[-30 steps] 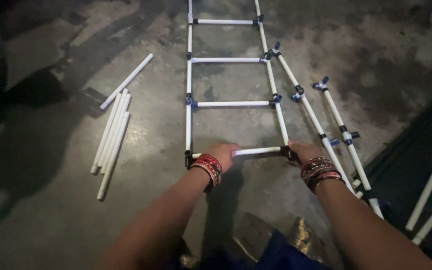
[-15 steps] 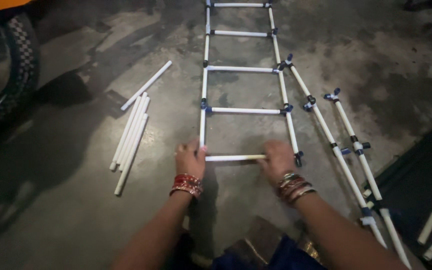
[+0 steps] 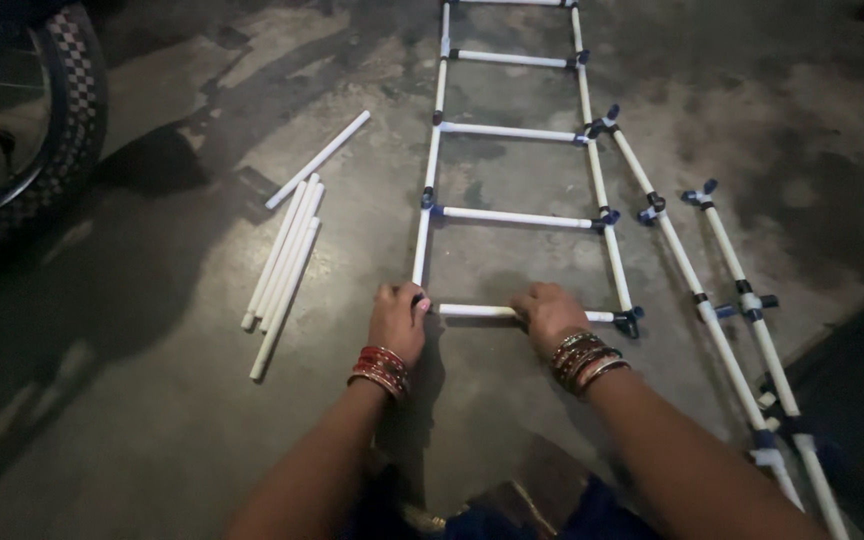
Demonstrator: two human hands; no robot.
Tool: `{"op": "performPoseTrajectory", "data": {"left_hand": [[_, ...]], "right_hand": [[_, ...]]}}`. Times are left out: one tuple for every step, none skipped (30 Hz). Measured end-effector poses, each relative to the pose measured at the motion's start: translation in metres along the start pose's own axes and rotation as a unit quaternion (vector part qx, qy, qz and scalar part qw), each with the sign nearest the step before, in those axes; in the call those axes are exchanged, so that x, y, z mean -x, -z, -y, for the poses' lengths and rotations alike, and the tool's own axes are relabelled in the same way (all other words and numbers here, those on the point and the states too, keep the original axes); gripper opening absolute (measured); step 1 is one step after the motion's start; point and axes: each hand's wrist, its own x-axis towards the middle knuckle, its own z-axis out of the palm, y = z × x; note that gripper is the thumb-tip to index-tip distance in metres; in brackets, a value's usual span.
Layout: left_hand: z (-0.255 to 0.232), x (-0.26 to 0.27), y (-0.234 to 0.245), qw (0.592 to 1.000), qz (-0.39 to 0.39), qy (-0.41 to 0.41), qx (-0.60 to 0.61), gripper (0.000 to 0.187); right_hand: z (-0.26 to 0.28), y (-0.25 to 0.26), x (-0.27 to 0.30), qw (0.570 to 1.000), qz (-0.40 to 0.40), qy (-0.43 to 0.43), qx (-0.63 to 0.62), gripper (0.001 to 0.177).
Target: The person assembles a ladder-like structure from white PVC pipes and blue connectors. They connect long side rails and then insert shorter crossbars to form rungs, building the frame on the floor.
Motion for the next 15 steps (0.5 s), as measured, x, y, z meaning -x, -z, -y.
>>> {"op": "performPoseTrajectory", "data": {"left_hand": [[0.002,-0.001,0.0,1.0,0.007,-0.001,0.005,0.017],[0.003,-0.002,-0.001,1.0,0.013,-0.003,0.011,0.017],[0.005,-0.002,-0.001,1.0,0.02,-0.004,0.016,0.018],[0.007,-0.001,-0.001,0.999,0.02,-0.009,0.03,0.018],[0.009,-0.001,-0.001,0.999,0.021,-0.013,0.043,0.019],[0.01,0.0,-0.002,0.998,0.022,-0.018,0.057,0.019],[0.012,0.0,-0.004,0.998,0.016,-0.013,0.067,0.02],[0.012,0.001,-0.007,0.997,0.01,-0.009,0.079,0.021],[0.013,0.001,-0.01,0.996,0.005,-0.005,0.091,0.022],[0.014,0.001,-0.012,0.996,0.003,0.008,0.092,0.022],[0.015,0.001,-0.016,0.995,0.002,0.021,0.094,0.022],[0.016,0.001,-0.019,0.995,0.001,0.034,0.096,0.022],[0.016,0.001,-0.022,0.994,-0.005,0.039,0.098,0.022],[0.016,0.001,-0.025,0.994,-0.009,0.043,0.101,0.023],[0.016,0.001,-0.027,0.993,-0.013,0.048,0.103,0.023]], "right_hand": [[0.001,-0.002,0.0,1.0,-0.003,-0.015,-0.013,0.025],[0.002,-0.003,0.001,0.999,-0.006,-0.03,-0.027,0.025],[0.003,-0.004,0.002,0.998,-0.009,-0.045,-0.04,0.025],[0.005,-0.004,0.002,0.999,-0.006,-0.042,-0.027,0.025],[0.007,-0.004,0.002,0.999,-0.003,-0.039,-0.013,0.024],[0.008,-0.002,0.002,0.999,0.0,-0.036,0.001,0.024],[0.009,-0.001,0.002,0.999,-0.013,-0.031,-0.007,0.024],[0.009,0.001,0.003,0.999,-0.026,-0.027,-0.015,0.025],[0.01,0.004,0.003,0.999,-0.038,-0.022,-0.022,0.025],[0.011,0.006,0.003,0.999,-0.022,-0.033,-0.026,0.022],[0.011,0.008,0.003,0.999,-0.005,-0.043,-0.029,0.019],[0.012,0.01,0.003,0.998,0.011,-0.054,-0.032,0.016],[0.014,0.012,0.003,0.998,0.005,-0.056,-0.03,0.017],[0.015,0.013,0.003,0.998,0.0,-0.059,-0.027,0.018],[0.016,0.014,0.004,0.998,-0.006,-0.063,-0.024,0.019]]}}
